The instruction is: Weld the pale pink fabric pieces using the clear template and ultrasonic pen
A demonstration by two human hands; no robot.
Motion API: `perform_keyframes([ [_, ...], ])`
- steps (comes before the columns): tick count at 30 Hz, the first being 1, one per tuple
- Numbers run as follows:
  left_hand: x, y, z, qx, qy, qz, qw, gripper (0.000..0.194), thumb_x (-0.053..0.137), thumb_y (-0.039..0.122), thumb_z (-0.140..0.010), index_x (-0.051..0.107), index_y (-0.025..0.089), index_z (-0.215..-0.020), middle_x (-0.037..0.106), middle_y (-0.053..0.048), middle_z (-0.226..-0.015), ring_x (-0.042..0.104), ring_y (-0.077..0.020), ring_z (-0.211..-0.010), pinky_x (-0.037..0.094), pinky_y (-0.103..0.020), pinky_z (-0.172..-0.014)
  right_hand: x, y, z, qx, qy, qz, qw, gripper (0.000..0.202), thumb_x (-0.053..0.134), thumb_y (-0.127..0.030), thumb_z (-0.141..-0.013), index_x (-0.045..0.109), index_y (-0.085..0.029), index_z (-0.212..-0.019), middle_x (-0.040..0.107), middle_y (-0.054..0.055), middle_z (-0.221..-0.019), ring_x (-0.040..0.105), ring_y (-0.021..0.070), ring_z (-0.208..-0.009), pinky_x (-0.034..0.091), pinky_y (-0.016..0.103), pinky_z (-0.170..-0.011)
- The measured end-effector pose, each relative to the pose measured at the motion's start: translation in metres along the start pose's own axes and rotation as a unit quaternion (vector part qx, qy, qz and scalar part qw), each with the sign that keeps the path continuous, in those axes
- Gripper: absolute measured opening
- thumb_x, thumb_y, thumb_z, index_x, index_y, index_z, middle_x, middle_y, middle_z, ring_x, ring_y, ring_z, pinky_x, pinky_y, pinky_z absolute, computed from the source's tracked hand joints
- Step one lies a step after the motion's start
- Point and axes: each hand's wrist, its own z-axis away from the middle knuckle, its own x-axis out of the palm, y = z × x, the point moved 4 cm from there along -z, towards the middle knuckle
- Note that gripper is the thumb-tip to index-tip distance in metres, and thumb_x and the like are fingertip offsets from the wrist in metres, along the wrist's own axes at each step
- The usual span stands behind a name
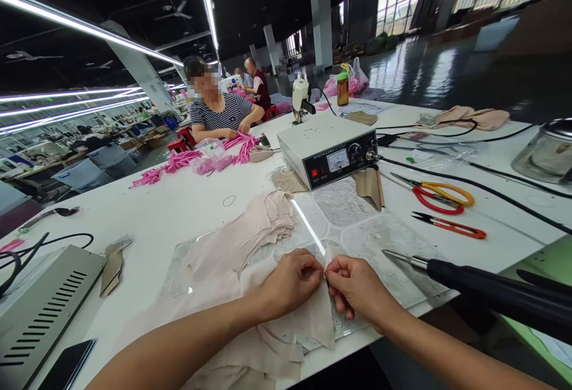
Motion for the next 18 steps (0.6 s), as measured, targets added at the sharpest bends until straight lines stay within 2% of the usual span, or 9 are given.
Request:
perform_keyframes([
  [7, 0.0014, -0.0002, -0.0012, -0.040, 0.001, 0.013, 0.999, 0.012, 0.052, 0.013, -0.072, 0.064, 0.015, -0.070, 0.064, -0.002, -0.073, 0.055, -0.0124, -0.070, 0.041, -0.023, -0.064, -0.0003, 0.0010, -0.0019, -0.008, -0.006, 0.018, 1.000, 0.012, 0.051, -0.031, -0.064, 0.044, -0.022, -0.061, 0.048, -0.008, -0.039, 0.039, 0.0070, -0.030, 0.026, 0.018, -0.031],
  [12, -0.0011, 0.0008, -0.0012, -0.033, -0.013, 0.029, 0.999, 0.015, 0.052, 0.019, -0.077, 0.064, 0.015, -0.070, 0.063, -0.002, -0.074, 0.054, -0.0124, -0.070, 0.039, -0.023, -0.063, 0.0013, -0.0011, 0.0000, -0.006, -0.009, 0.028, 1.000, 0.013, 0.050, -0.033, -0.064, 0.044, -0.022, -0.061, 0.046, -0.008, -0.036, 0.037, 0.0068, -0.029, 0.026, 0.018, -0.031],
  [18, 0.0045, -0.0007, -0.0003, -0.012, -0.002, 0.016, 1.000, 0.009, 0.052, 0.014, -0.074, 0.058, 0.015, -0.067, 0.059, 0.000, -0.069, 0.050, -0.0107, -0.066, 0.037, -0.022, -0.061, 0.0008, -0.0025, 0.0019, -0.016, -0.003, 0.014, 1.000, 0.009, 0.048, -0.030, -0.059, 0.043, -0.022, -0.061, 0.048, -0.009, -0.040, 0.039, 0.0062, -0.030, 0.025, 0.018, -0.030],
])
